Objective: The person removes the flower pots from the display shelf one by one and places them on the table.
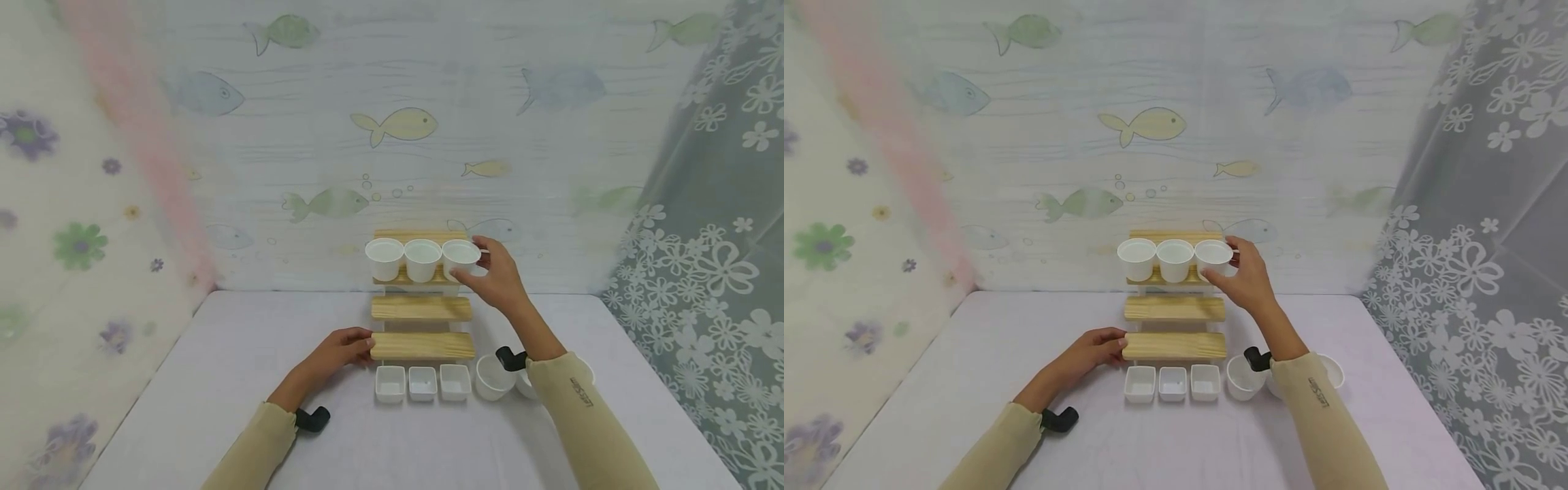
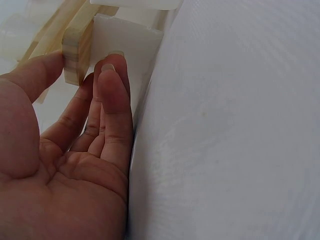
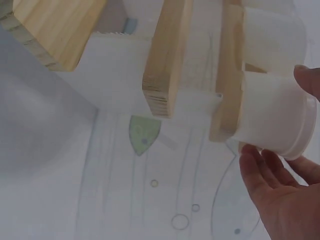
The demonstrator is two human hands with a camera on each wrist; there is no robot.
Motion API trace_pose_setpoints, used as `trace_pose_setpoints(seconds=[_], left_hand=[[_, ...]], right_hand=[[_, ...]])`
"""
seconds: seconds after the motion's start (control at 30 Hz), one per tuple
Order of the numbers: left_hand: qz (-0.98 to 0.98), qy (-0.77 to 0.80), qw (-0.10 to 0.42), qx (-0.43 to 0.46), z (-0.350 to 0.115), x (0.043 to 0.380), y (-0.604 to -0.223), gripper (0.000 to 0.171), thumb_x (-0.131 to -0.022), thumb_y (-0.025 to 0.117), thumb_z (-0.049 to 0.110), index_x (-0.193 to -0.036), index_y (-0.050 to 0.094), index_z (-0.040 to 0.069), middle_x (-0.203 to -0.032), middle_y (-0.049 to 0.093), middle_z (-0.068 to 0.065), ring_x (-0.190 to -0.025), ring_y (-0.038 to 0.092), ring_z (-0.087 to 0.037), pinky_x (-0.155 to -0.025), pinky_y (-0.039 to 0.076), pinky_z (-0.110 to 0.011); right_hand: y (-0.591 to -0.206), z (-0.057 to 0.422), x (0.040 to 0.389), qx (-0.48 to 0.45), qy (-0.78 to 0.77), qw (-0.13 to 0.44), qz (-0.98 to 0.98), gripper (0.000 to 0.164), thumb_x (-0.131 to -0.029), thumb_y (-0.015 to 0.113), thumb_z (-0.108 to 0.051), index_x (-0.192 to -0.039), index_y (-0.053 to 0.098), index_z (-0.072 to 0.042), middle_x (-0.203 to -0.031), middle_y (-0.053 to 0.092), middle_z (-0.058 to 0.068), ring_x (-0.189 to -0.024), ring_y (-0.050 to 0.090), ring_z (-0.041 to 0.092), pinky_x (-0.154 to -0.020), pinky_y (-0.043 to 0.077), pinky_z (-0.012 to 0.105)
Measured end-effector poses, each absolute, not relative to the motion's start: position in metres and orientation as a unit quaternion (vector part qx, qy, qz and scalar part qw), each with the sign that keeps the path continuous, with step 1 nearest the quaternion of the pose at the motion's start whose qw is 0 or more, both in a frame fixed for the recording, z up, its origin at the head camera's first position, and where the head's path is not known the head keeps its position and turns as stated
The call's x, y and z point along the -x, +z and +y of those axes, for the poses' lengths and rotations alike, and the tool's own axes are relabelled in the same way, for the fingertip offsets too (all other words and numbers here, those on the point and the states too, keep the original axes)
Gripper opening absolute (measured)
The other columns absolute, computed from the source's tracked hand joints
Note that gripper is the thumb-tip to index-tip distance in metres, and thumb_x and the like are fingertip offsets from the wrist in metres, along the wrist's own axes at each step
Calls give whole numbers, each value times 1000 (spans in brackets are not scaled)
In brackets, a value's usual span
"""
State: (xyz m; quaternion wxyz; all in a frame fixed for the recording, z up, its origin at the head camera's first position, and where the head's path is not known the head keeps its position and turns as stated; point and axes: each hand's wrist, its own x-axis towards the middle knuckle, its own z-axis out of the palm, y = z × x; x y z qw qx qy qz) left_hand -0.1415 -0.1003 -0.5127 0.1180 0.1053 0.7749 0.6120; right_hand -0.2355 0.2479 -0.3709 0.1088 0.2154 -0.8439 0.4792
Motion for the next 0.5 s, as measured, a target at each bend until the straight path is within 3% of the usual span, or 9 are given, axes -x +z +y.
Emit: trace_pose_setpoints(seconds=[0.5], left_hand=[[777,610,119,-106,-100,141,-512,46,-108,65,32,-140,62,-1,-109,72,-10,-100,69,-24,-89,58,-33]], right_hand=[[-372,247,236,-213,485,120,-839,77,-92,84,-18,-153,42,5,-151,49,24,-131,57,41,-112,50,49]])
